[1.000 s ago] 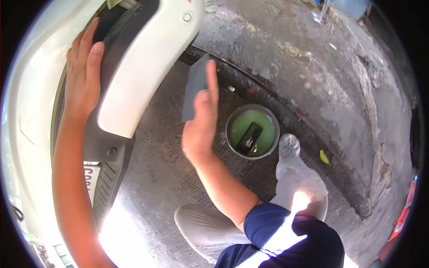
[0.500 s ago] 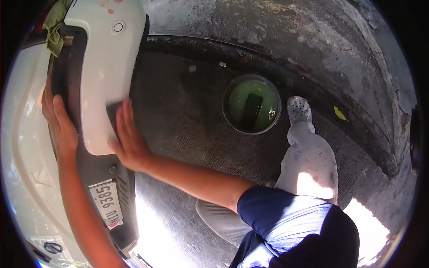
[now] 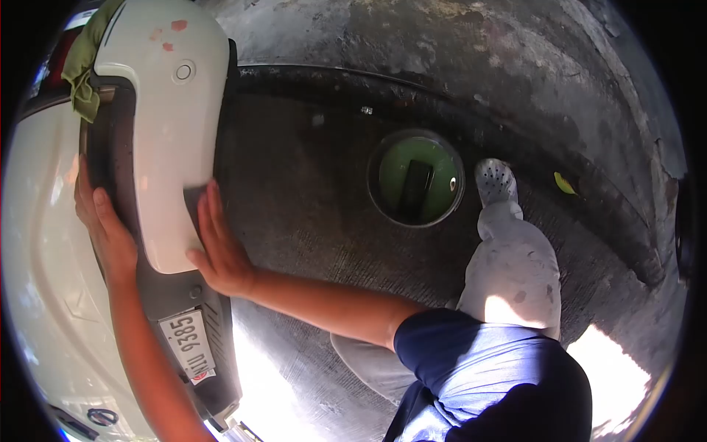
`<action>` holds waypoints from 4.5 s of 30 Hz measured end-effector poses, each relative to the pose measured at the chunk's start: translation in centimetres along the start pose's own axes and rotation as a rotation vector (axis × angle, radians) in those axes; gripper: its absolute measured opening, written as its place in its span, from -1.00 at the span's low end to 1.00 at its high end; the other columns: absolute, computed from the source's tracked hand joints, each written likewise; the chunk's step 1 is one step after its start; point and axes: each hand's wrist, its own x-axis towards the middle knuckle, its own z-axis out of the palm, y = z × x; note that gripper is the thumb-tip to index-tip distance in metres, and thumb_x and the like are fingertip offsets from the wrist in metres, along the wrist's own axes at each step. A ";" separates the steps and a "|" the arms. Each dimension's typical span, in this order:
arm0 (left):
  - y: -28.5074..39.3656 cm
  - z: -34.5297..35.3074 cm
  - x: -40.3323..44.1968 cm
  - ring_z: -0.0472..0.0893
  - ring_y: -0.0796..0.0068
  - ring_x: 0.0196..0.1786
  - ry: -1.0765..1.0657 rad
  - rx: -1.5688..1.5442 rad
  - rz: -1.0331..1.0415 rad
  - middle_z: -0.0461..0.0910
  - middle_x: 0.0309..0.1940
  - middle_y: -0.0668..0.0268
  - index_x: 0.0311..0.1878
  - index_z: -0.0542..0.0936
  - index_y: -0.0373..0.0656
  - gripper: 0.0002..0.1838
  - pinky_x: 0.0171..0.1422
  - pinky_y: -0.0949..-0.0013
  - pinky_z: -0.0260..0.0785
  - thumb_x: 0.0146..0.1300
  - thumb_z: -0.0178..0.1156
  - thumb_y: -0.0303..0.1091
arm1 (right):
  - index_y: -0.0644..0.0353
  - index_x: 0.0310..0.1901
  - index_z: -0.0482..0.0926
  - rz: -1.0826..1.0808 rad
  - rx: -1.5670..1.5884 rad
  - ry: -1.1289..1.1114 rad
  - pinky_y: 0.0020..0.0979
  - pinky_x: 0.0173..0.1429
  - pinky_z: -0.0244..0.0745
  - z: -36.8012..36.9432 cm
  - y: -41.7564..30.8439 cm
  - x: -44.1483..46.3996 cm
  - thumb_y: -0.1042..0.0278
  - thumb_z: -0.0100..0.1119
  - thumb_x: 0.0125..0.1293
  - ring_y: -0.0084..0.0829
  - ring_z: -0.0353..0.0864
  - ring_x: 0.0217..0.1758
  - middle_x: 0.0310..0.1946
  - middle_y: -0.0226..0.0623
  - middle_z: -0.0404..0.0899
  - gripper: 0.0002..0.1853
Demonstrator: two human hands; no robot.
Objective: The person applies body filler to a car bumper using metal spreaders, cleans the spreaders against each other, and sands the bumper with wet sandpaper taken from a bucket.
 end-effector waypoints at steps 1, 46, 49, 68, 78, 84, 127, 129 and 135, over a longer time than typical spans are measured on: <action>-0.4 0.1 -0.1 0.08 0.02 0.66 -0.011 0.003 0.016 0.15 0.62 0.04 0.64 0.17 -0.16 -0.25 0.69 0.01 -0.08 0.64 -0.37 0.20 | 0.40 0.64 -0.33 0.006 0.012 0.062 0.12 0.74 -0.42 -0.5 0.3 2.9 0.01 -0.14 0.62 0.23 -0.50 0.75 0.68 0.24 -0.51 -0.12; -0.3 0.0 0.0 0.09 -0.03 0.65 -0.021 0.051 0.064 0.17 0.61 0.02 0.64 0.15 -0.15 -0.25 0.69 -0.01 -0.09 0.64 -0.38 0.20 | 0.35 0.65 -0.27 0.001 0.069 0.155 -0.09 0.76 -0.39 -1.2 0.0 5.5 0.10 -0.19 0.66 0.07 -0.46 0.77 0.70 0.15 -0.47 -0.21; -0.2 0.0 0.0 0.09 -0.03 0.65 -0.021 0.038 0.081 0.17 0.60 0.02 0.65 0.15 -0.15 -0.25 0.69 -0.01 -0.08 0.64 -0.37 0.19 | 0.35 0.65 -0.28 0.061 0.181 0.125 -0.06 0.75 -0.41 -1.5 -0.5 4.4 0.09 -0.17 0.65 0.08 -0.48 0.77 0.70 0.15 -0.50 -0.20; 0.9 -0.3 -0.2 0.11 -0.02 0.64 -0.014 0.022 0.051 0.20 0.60 0.06 0.64 0.18 -0.13 -0.29 0.68 -0.02 -0.08 0.65 -0.34 0.15 | 0.39 0.64 -0.30 0.098 -0.063 0.132 -0.05 0.75 -0.40 -3.2 0.9 12.3 -0.01 -0.22 0.66 0.12 -0.49 0.76 0.69 0.21 -0.50 -0.17; -0.4 0.1 -0.1 0.21 -0.13 0.58 0.086 0.039 0.082 0.26 0.55 -0.03 0.62 0.23 -0.08 -0.31 0.63 -0.02 0.08 0.62 -0.22 0.15 | 0.42 0.64 -0.28 0.006 0.093 0.146 0.00 0.76 -0.39 -2.5 0.8 8.7 -0.11 -0.30 0.67 0.11 -0.51 0.76 0.68 0.23 -0.51 -0.15; -0.2 0.2 -0.4 0.29 -0.02 0.54 0.142 0.033 0.079 0.32 0.50 0.03 0.60 0.26 -0.05 -0.34 0.59 0.04 0.17 0.63 -0.19 0.13 | 0.44 0.62 -0.39 0.042 0.202 0.132 -0.09 0.75 -0.43 0.4 -0.5 3.6 -0.20 -0.29 0.65 0.04 -0.49 0.77 0.68 0.22 -0.58 -0.06; -0.7 -0.5 -1.1 0.40 -0.03 0.37 0.297 -0.284 0.054 0.38 0.41 0.06 0.52 0.33 -0.19 -0.40 0.54 0.08 0.20 0.59 -0.06 -0.03 | 0.32 0.12 0.56 0.533 -0.893 -0.671 -0.15 0.04 0.60 -29.3 2.9 5.9 0.43 0.18 0.38 -0.12 0.76 -0.08 -0.17 -0.01 0.73 -0.68; -1.0 -0.2 -1.3 0.39 -0.03 0.38 0.325 -0.309 0.091 0.38 0.41 0.06 0.52 0.34 -0.19 -0.41 0.54 0.08 0.19 0.60 -0.08 -0.04 | 0.31 0.05 0.60 0.811 -0.799 -0.718 -0.24 -0.08 0.62 -28.7 2.0 7.3 0.39 0.16 0.41 -0.26 0.79 -0.24 -0.24 -0.09 0.74 -0.74; -2.2 0.1 -0.7 0.36 -0.06 0.39 0.340 -0.535 0.227 0.38 0.40 0.03 0.50 0.36 -0.20 -0.43 0.54 0.05 0.16 0.61 -0.12 -0.05 | 0.33 0.02 0.61 0.824 -0.732 -0.500 -0.38 -0.25 0.59 -18.4 -9.5 11.4 0.33 0.21 0.46 -0.49 0.69 -0.39 -0.30 -0.28 0.67 -0.75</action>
